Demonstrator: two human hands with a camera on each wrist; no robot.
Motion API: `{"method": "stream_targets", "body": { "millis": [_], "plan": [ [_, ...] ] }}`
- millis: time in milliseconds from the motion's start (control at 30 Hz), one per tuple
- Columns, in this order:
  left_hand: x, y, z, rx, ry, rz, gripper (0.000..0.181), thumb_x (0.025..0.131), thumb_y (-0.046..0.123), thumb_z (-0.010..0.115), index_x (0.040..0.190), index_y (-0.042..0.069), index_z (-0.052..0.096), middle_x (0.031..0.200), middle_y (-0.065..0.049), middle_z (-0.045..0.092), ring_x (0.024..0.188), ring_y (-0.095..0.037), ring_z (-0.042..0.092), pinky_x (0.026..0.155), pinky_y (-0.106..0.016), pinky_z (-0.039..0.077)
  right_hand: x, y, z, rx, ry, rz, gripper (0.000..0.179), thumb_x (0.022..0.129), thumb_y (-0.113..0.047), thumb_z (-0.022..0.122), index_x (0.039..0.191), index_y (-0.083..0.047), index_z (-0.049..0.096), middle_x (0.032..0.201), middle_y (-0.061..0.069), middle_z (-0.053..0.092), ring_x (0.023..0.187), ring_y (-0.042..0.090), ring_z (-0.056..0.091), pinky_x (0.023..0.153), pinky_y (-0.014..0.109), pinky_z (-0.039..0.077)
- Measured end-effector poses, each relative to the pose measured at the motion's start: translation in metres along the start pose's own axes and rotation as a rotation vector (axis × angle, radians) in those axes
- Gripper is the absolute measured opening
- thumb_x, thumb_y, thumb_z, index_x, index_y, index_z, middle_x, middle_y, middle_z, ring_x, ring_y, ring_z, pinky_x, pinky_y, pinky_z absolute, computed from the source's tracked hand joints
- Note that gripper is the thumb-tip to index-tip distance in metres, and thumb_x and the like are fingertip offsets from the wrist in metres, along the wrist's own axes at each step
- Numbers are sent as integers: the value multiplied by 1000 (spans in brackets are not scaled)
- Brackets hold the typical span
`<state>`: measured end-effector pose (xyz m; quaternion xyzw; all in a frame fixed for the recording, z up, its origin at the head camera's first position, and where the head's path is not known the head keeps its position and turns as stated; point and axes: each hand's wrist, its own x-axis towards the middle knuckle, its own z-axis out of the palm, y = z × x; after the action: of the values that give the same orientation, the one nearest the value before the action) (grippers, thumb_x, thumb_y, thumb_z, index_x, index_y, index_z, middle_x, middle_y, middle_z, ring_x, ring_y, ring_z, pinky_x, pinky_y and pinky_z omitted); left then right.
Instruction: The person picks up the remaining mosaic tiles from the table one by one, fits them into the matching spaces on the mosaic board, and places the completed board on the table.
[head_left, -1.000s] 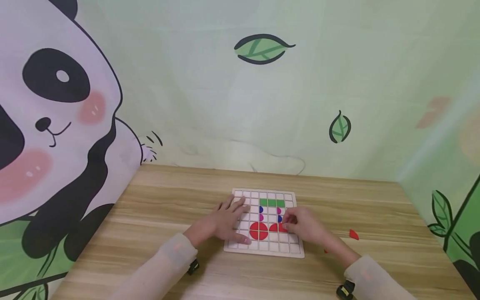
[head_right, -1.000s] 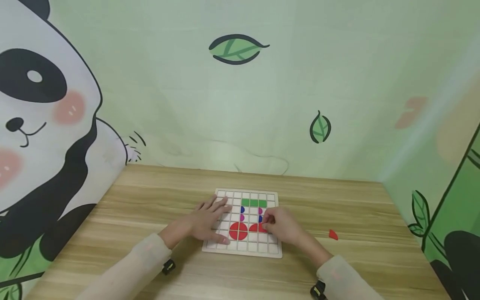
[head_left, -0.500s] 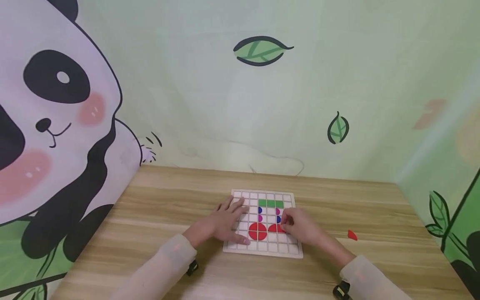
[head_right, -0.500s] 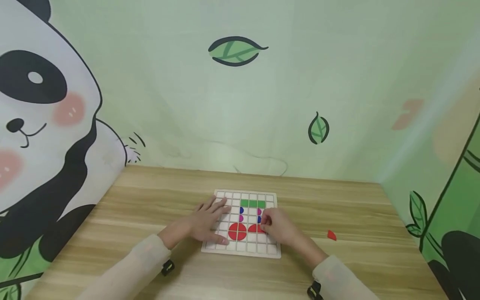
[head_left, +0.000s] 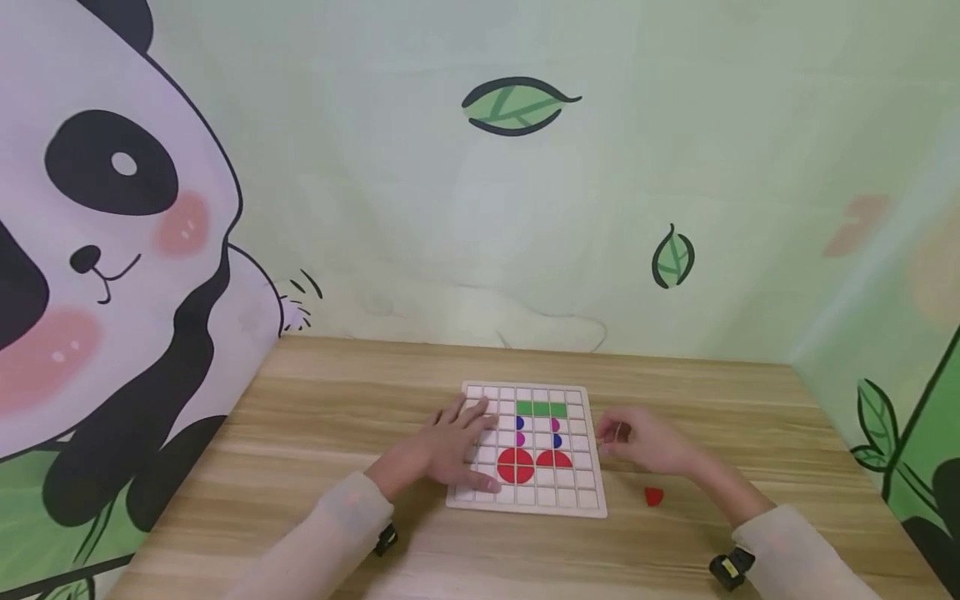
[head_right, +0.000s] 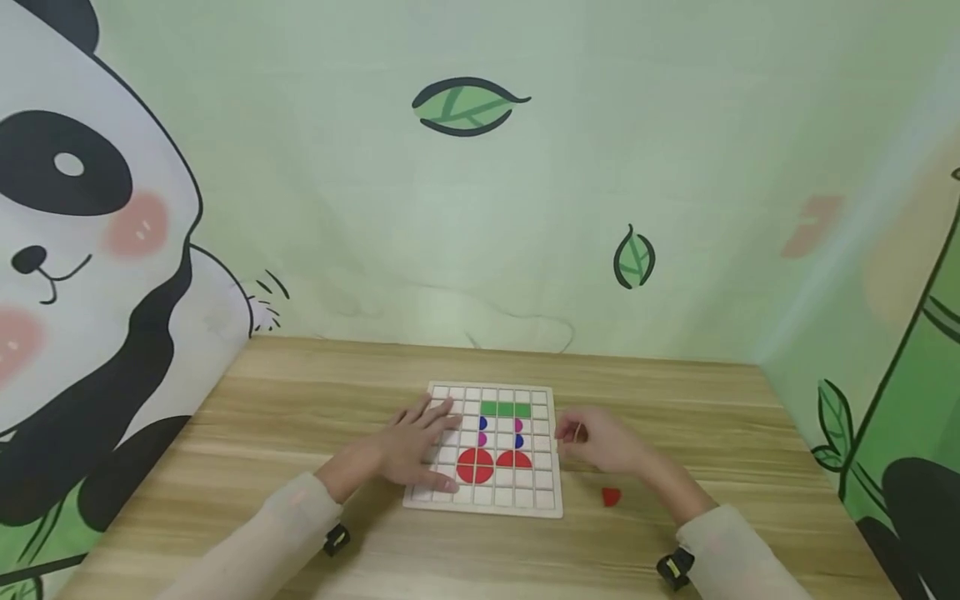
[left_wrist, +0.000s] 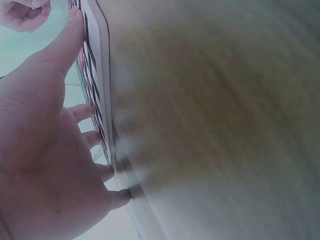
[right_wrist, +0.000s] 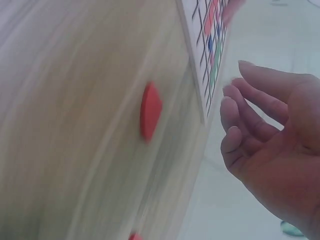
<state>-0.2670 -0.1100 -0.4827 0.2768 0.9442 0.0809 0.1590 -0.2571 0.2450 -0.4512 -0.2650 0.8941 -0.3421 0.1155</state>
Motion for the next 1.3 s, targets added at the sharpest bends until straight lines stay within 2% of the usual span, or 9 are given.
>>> {"method": "stream_targets", "body": {
  "millis": [200,400,500,633,767,900,1067,1300],
  "plan": [
    [0,-1,4,-1,5,3,112,86,82,65,171,23,22,179,-7,4,163,-41,-4,126,-67,12,-20,20,-14,-75,-2,-8,11,94,-6,79,102,-3,71,91,-2,67,84,15,61,70,28,55],
    [-2,-1,3,-9,6,3,111,87,80,66,171,22,22,179,-8,5,163,-41,-3,126,-67,12,-41,35,-19,-166,-31,-33,14,90,-3,82,98,-8,71,89,-7,66,81,6,59,70,27,55],
    [-3,-1,3,-11,10,13,111,87,80,66,171,21,23,179,-9,6,162,-42,-2,125,-68,13,-52,39,-19,-156,-68,-49,14,89,-4,82,97,-9,71,90,-6,67,81,6,60,71,28,56],
    [-1,-2,4,-2,12,23,111,87,81,64,171,21,22,179,-9,6,162,-43,-2,125,-69,13,-62,40,-17,-105,-106,-30,14,90,-5,82,99,-8,72,92,-3,68,84,9,62,73,29,56],
    [0,-3,5,-1,14,14,111,86,81,65,171,22,23,179,-8,6,163,-42,-2,125,-68,12,-66,37,-14,-94,-113,-17,16,90,-8,83,102,-9,72,96,-3,67,88,11,62,76,31,57],
    [0,-4,4,-10,12,11,111,86,80,67,170,22,24,179,-9,6,163,-42,-2,126,-69,12,-67,36,-8,-101,-97,-66,19,89,-10,85,102,-11,71,98,-4,65,89,10,61,77,30,56],
    [0,-3,2,-15,16,20,111,86,80,66,170,22,24,179,-9,6,162,-43,-3,125,-70,12,-69,37,-2,-80,-47,-120,21,85,-7,86,96,-12,69,93,-3,62,83,8,59,71,27,54],
    [-1,-1,1,-18,16,22,110,86,79,68,170,21,25,179,-10,7,162,-43,-2,125,-69,12,-67,33,0,-40,-61,-35,23,85,-8,86,93,-11,65,89,-3,65,77,6,56,66,25,51]
  ]
}}
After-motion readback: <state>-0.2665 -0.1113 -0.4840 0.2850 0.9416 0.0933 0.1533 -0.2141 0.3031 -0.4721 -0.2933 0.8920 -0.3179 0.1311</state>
